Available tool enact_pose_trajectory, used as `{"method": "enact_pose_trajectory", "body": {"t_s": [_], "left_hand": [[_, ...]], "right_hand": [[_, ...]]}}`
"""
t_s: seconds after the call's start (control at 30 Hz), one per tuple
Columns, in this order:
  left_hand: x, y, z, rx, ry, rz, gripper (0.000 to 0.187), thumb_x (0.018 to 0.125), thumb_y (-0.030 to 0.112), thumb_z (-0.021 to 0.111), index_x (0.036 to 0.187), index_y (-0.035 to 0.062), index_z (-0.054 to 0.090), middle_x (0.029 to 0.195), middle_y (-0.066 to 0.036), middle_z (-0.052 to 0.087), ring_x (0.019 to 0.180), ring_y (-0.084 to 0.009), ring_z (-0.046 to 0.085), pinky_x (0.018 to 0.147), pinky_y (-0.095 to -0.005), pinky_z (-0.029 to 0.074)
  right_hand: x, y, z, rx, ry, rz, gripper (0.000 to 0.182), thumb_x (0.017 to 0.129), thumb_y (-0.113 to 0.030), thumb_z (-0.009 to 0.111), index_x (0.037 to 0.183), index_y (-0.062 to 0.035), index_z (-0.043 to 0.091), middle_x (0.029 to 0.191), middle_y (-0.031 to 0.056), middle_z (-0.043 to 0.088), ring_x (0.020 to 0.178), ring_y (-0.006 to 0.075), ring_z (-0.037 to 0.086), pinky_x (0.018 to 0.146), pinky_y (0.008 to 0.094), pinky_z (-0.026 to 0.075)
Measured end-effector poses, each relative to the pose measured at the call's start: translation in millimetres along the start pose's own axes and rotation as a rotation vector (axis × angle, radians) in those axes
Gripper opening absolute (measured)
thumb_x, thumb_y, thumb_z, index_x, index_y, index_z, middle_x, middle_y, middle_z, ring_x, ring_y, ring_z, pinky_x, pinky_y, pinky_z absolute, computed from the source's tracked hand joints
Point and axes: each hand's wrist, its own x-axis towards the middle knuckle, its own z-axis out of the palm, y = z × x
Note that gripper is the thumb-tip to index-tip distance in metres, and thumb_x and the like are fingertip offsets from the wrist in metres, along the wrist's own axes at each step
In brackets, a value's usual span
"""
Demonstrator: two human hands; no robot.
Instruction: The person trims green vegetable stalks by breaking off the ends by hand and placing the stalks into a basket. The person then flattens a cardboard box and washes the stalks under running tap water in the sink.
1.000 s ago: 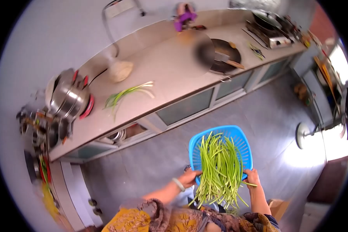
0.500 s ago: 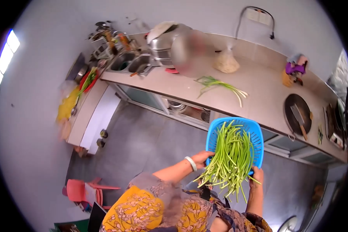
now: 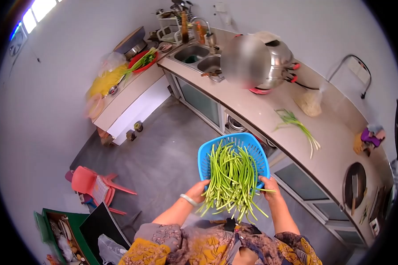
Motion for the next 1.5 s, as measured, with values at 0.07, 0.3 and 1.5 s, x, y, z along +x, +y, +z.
{"method": "enact_pose_trajectory", "body": {"t_s": [0.07,0.3,1.5], "left_hand": [[12.1,18.3,-27.2,-0.025,0.001,0.018,0.034,0.099,0.023,0.042,0.122,0.0017,0.056,0.112,-0.012,0.065,0.099,-0.0231,0.065,0.089,-0.0385,0.054],[26.8,154.5,-60.1,-0.054,-0.005,0.08,0.037,0.099,0.027,0.048,0.121,-0.0015,0.056,0.107,-0.012,0.067,0.091,-0.0208,0.067,0.081,-0.0354,0.056],[167.4,773.1,-318.3,0.22,0.19,0.471,0.041,0.095,0.03,0.054,0.122,0.0007,0.055,0.1,-0.008,0.065,0.083,-0.0156,0.064,0.07,-0.0264,0.053]], "right_hand": [[21.1,-9.4,27.4,-0.007,-0.036,0.012,0.016,0.08,-0.02,0.063,0.079,-0.0042,0.06,0.062,0.0058,0.058,0.039,0.0143,0.045,0.035,0.0278,0.033],[90.5,-70.7,146.6,-0.048,-0.038,0.001,0.015,0.08,-0.02,0.063,0.084,-0.0051,0.061,0.063,0.0047,0.058,0.041,0.015,0.048,0.036,0.0286,0.034],[483.6,-271.4,701.2,-0.113,-0.124,0.01,0.02,0.088,-0.02,0.061,0.085,-0.0006,0.062,0.064,0.0062,0.058,0.045,0.0139,0.052,0.041,0.0299,0.041]]}}
